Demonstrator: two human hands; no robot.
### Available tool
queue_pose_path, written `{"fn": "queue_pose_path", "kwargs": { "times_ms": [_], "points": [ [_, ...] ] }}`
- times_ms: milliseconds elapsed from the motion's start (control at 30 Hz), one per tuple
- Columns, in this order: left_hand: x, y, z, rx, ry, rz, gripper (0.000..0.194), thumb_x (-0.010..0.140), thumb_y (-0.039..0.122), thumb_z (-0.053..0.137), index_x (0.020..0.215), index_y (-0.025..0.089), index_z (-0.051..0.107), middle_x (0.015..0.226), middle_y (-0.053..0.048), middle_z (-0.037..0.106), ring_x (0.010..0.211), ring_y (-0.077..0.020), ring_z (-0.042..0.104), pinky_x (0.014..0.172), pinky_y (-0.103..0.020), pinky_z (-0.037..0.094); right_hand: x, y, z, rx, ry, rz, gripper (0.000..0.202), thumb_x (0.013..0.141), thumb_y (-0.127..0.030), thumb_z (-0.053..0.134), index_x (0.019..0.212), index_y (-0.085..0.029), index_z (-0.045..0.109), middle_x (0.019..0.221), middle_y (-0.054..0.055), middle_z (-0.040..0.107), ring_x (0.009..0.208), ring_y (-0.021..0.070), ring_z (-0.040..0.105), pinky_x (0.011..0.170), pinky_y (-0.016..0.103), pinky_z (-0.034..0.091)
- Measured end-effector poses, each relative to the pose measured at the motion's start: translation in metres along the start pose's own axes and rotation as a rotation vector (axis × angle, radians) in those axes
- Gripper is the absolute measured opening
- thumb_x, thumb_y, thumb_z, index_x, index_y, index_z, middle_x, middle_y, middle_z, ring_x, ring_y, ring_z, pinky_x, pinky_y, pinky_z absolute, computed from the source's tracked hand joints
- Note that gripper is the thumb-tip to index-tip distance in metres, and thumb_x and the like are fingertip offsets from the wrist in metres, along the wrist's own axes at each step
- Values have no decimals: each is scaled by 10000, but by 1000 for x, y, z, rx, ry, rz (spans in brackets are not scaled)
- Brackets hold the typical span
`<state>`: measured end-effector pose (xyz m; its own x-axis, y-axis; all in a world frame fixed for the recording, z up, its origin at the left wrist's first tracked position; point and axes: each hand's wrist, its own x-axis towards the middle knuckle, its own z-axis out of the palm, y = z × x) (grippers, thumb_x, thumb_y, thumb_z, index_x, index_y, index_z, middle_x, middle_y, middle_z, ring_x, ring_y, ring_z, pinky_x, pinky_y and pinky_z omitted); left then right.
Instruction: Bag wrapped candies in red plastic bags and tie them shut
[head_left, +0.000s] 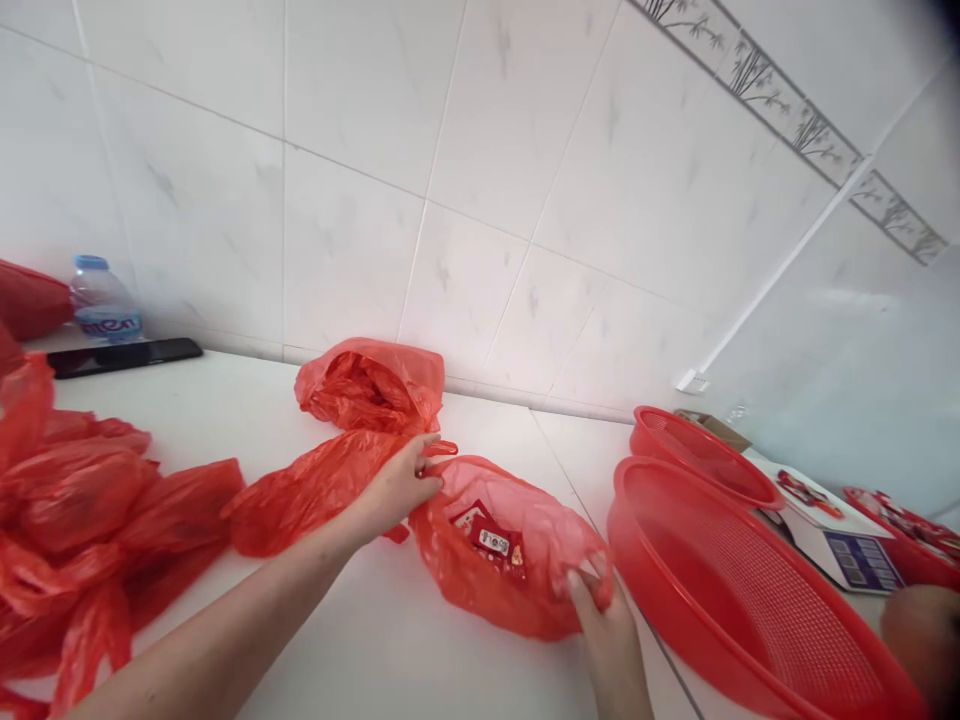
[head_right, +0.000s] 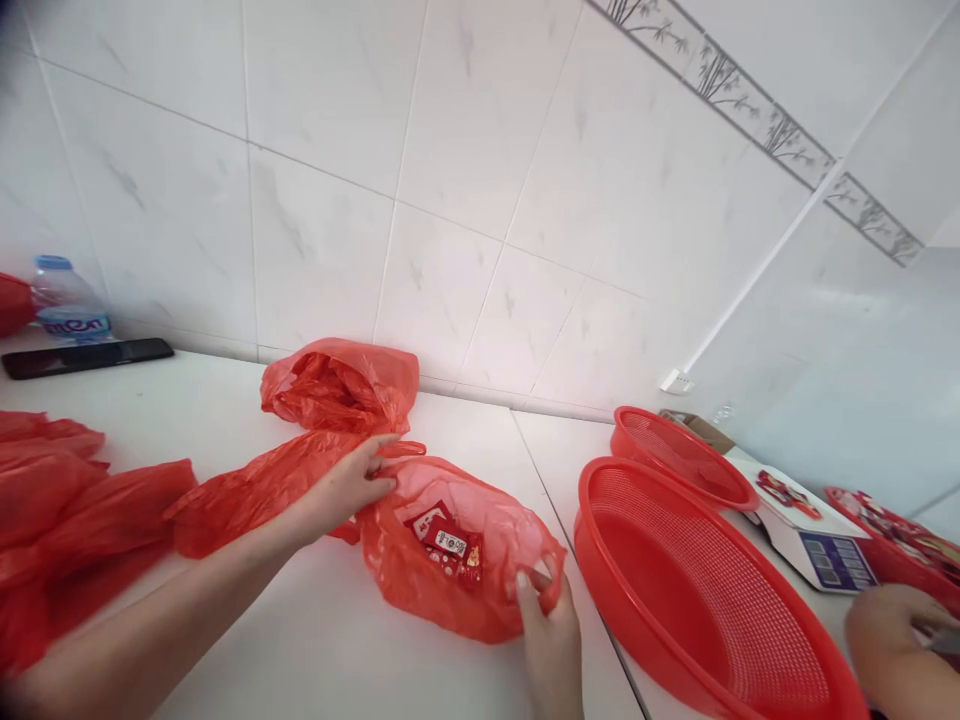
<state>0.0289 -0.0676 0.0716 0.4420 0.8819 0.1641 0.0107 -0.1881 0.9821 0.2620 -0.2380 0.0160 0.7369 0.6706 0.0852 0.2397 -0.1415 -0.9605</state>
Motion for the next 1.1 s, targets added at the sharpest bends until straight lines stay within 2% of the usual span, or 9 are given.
{"fn": "queue_pose_path", "kwargs": {
  "times_ms": [67, 200, 400, 500, 633, 733, 833, 967, 1100],
  "points": [
    [3, 19, -4, -129, 64, 44, 545, 772, 304, 584, 1285, 202, 429, 789, 0, 621, 640, -151, 612, 579, -273, 483, 15, -29, -1, 89, -44, -19, 454, 724, -495, 649, 1045, -174, 657, 1084, 111, 675, 1047, 292, 602, 855, 381, 493],
    [6, 52, -16, -377, 202, 195, 499, 758, 310, 640, 1214, 181, 482, 871, -32, 626, 741, -160, 629, 668, -296, 497, 41, -79, -9, 511, 94, -155, 276, 743, -414, 654, 896, -184, 670, 865, 72, 710, 862, 228, 652, 748, 360, 522],
    [3, 72, -24, -161, 252, 221, 397, 751, 211, 594, 1142, 185, 535, 871, -36, 652, 731, -162, 634, 636, -284, 495, 56, -104, -3, 646, 105, -226, 200, 766, -356, 659, 866, -182, 663, 827, 56, 690, 791, 177, 635, 735, 322, 509],
    [-1, 69, -24, 98, 283, 234, 399, 766, 181, 534, 1163, 214, 541, 927, -42, 678, 723, -169, 634, 608, -283, 491, 61, -95, -3, 637, 77, -298, 226, 789, -393, 632, 901, -198, 656, 890, 54, 675, 839, 186, 627, 773, 335, 498],
    [-16, 53, -38, 308, 239, 245, 485, 804, 326, 575, 1274, 284, 464, 1112, -60, 644, 916, -226, 631, 753, -355, 524, 69, -50, -12, 510, -164, -340, 410, 750, -517, 634, 1055, -247, 597, 1085, 86, 627, 998, 236, 587, 817, 361, 483],
    [-30, 24, -57, 285, 174, 225, 660, 763, 430, 640, 1348, 302, 365, 1312, -107, 513, 1173, -306, 515, 896, -459, 493, 75, -6, -18, 388, -235, -274, 697, 607, -614, 701, 1175, -266, 495, 1206, 142, 559, 1092, 296, 548, 827, 406, 478],
    [-39, -12, -65, 62, 174, 80, 856, 714, 544, 650, 1404, 237, 247, 1398, -196, 399, 1231, -355, 466, 885, -485, 502, 74, 11, -10, 306, -248, -164, 908, 513, -598, 753, 1278, -260, 399, 1324, 193, 470, 1200, 339, 480, 873, 462, 458],
    [-39, -35, -35, -94, 111, -82, 935, 648, 568, 704, 1393, 236, 248, 1351, -201, 461, 1158, -358, 537, 788, -446, 544, 66, -22, 22, 340, -417, -222, 880, 587, -468, 760, 1343, -297, 344, 1347, 127, 486, 1224, 288, 478, 934, 446, 438],
    [-26, -23, 15, -231, 50, -40, 722, 678, 438, 742, 1279, 214, 411, 1205, -143, 604, 1056, -308, 610, 824, -412, 516, 64, -64, 59, 515, -588, -145, 596, 628, -449, 746, 1145, -233, 545, 1132, 107, 643, 1047, 280, 600, 866, 418, 479]
  ]
}}
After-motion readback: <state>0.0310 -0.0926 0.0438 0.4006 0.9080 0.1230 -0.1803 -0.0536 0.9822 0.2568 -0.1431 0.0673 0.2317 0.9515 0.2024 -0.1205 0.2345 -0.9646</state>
